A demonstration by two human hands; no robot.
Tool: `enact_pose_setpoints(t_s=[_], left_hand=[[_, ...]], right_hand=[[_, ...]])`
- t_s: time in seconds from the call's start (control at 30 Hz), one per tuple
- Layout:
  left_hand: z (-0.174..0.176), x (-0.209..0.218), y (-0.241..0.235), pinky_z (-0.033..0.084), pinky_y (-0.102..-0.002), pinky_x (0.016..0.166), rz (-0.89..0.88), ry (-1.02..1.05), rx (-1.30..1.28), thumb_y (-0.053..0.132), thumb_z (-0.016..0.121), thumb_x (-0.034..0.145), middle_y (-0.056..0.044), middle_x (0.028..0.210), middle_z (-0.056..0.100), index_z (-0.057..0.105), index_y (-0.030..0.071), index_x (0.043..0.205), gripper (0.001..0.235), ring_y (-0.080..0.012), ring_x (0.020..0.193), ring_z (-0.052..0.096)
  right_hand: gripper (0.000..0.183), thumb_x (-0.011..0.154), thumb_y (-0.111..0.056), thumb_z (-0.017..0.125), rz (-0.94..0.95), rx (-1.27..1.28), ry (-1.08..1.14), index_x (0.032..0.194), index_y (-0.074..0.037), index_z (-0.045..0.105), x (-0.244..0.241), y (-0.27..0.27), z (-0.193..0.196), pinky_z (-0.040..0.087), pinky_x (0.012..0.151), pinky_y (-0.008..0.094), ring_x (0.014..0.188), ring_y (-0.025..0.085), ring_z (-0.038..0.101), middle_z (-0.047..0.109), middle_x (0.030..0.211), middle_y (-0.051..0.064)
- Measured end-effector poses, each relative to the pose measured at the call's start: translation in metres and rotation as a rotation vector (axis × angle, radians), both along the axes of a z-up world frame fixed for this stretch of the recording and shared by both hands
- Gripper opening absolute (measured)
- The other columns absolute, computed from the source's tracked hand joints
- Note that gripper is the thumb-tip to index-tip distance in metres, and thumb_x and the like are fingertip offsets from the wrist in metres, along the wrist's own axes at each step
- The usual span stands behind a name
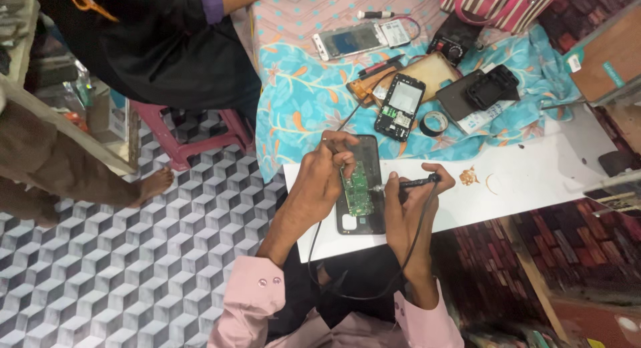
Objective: The person uses a soldering iron and tweezers to work on a smartphone motherboard placed on a table. They repeatedly apply the soldering iron to various points on the circuit board while holding the board steady with tweezers.
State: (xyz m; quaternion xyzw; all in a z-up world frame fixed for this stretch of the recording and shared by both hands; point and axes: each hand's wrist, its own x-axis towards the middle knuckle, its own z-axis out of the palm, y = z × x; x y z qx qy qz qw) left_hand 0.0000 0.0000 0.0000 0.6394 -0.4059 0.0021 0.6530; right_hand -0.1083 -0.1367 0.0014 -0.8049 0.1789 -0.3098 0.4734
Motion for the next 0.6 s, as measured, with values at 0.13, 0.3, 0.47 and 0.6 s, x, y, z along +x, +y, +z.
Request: enact_pose_setpoints(t_s=[0.13, 0.3, 0.47, 0.6], left_hand=[[0.002, 0.004, 0.002, 0.053, -0.031, 0.072, -0.006, 0.014, 0.008, -0.013, 0.037, 0.098, -0.011, 0.078, 0.058, 0.049, -0.008, 0.12, 0.025, -0.0181, 0.073, 0.062], [-0.001, 0.004, -0.001, 0.052, -0.032, 0.071, 0.005, -0.034, -0.06, -0.004, 0.041, 0.108, -0.015, 0.093, 0.059, 0.045, -0.006, 0.109, 0.005, -0.0183, 0.074, 0.065], [0.0, 0.008, -0.002, 0.054, -0.034, 0.072, -0.017, 0.048, -0.064, 0.001, 0.039, 0.111, -0.013, 0.084, 0.06, 0.05, -0.005, 0.108, 0.013, -0.0217, 0.074, 0.066], [-0.001, 0.009, -0.001, 0.056, -0.034, 0.073, 0.01, 0.021, -0.078, 0.003, 0.038, 0.111, -0.013, 0.087, 0.06, 0.046, -0.005, 0.105, 0.012, -0.022, 0.077, 0.069]], right_hand=[[0.043, 0.101, -0.005, 0.06, -0.02, -0.008, 0.012, 0.129, 0.004, 0.028, 0.001, 0.003, 0.001, 0.044, 0.057, 0.031, 0.061, 0.014, 0.056, 0.057, 0.073, 0.009], [0.04, 0.103, -0.004, 0.06, -0.003, -0.055, -0.003, 0.129, 0.003, 0.03, -0.001, 0.001, 0.001, 0.043, 0.058, 0.031, 0.064, 0.015, 0.055, 0.055, 0.079, 0.01], [0.045, 0.102, -0.006, 0.058, -0.02, 0.025, 0.014, 0.13, 0.002, 0.025, 0.0, 0.001, 0.004, 0.044, 0.058, 0.03, 0.064, 0.013, 0.057, 0.058, 0.073, 0.008], [0.045, 0.102, -0.006, 0.059, -0.025, 0.008, 0.038, 0.131, 0.002, 0.025, 0.0, 0.005, 0.005, 0.044, 0.059, 0.03, 0.065, 0.014, 0.057, 0.058, 0.075, 0.009]])
